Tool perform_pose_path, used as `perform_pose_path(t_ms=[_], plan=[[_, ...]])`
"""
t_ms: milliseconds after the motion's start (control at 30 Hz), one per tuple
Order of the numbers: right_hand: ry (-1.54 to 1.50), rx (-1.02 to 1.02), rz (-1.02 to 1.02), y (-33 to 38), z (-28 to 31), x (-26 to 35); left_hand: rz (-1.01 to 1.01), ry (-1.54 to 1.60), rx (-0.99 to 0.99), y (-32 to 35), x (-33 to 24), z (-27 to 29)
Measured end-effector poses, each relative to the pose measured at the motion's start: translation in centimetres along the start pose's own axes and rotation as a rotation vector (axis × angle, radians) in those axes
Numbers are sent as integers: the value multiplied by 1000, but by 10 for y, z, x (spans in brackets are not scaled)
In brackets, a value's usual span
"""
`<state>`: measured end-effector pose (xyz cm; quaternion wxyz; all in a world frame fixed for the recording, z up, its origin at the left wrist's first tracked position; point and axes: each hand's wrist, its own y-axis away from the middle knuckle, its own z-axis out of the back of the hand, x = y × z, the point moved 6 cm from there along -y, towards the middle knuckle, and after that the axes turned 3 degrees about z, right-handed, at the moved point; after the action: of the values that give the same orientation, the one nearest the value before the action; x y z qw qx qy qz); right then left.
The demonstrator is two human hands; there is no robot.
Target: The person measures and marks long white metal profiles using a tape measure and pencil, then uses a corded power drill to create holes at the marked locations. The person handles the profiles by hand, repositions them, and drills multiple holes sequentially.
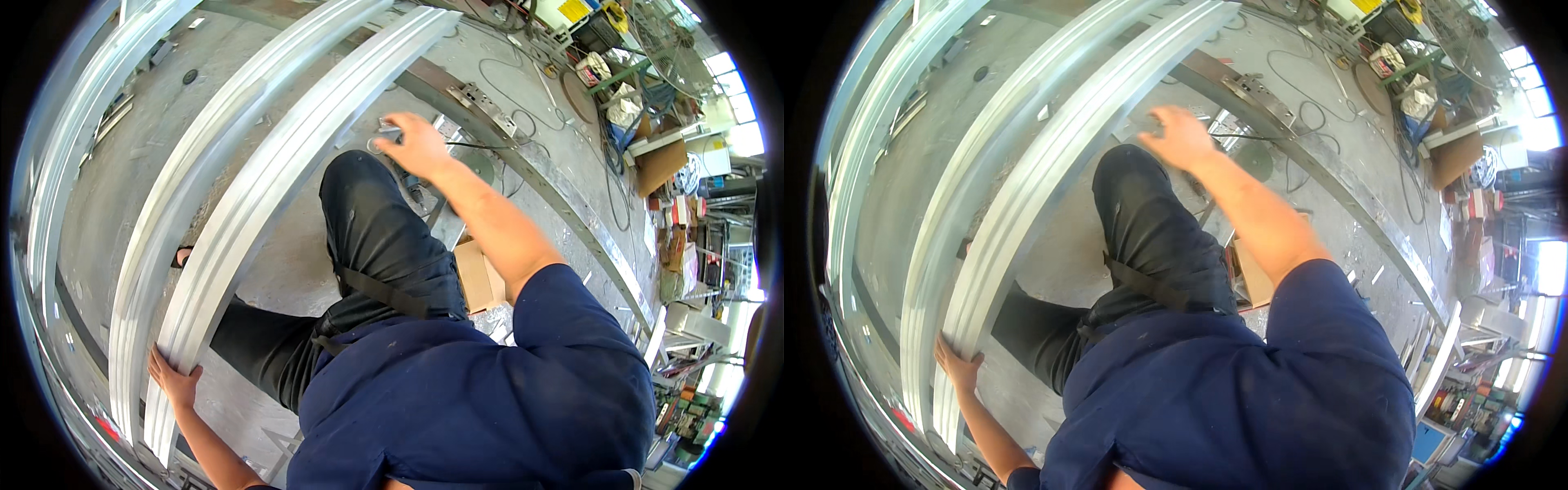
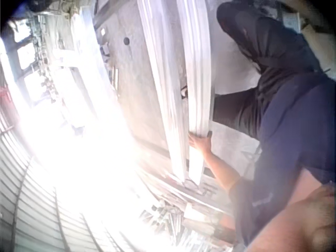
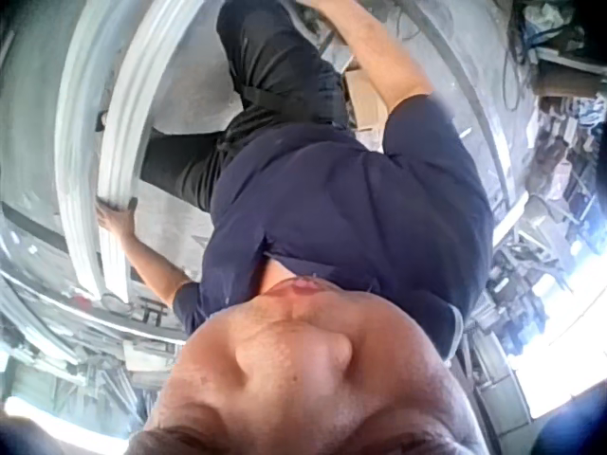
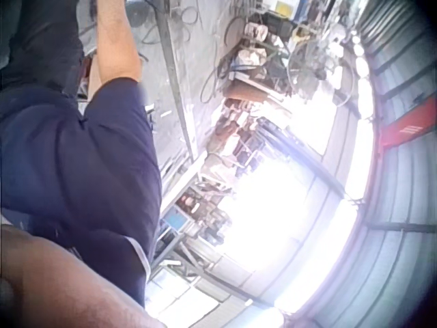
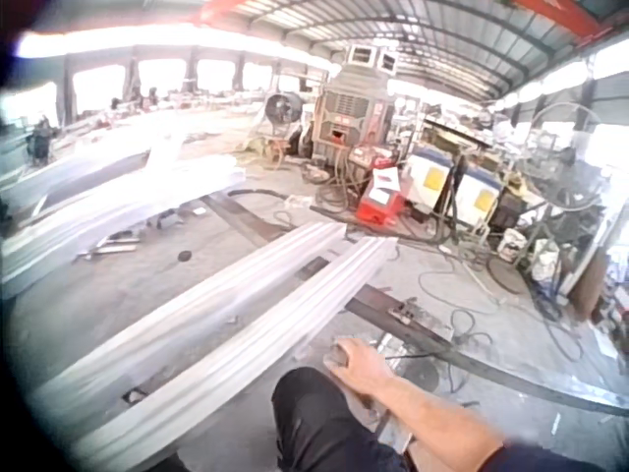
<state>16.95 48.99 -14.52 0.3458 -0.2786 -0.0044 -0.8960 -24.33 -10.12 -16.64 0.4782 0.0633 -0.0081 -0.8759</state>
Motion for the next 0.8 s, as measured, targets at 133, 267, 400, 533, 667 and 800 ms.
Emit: perform_pose_path(t_ms=[133,267,400,533,667,800], plan=[[125,249,-290,18,17,-97,109,172,28,12,27,-11],[250,263,-273,49,8,-181,22,-77,114,-23,-21,-4],[102,300,-214,24,-41,-180,97,-126,135,-8,-18,11],[248,451,-104,-29,-93,-186,141,-102,108,-5,-26,13],[410,734,-219,-39,-138,-218,95,-87,69,0,-24,15],[571,903,-254,-29,-174,-308,80,-109,52,-7,-29,20]])
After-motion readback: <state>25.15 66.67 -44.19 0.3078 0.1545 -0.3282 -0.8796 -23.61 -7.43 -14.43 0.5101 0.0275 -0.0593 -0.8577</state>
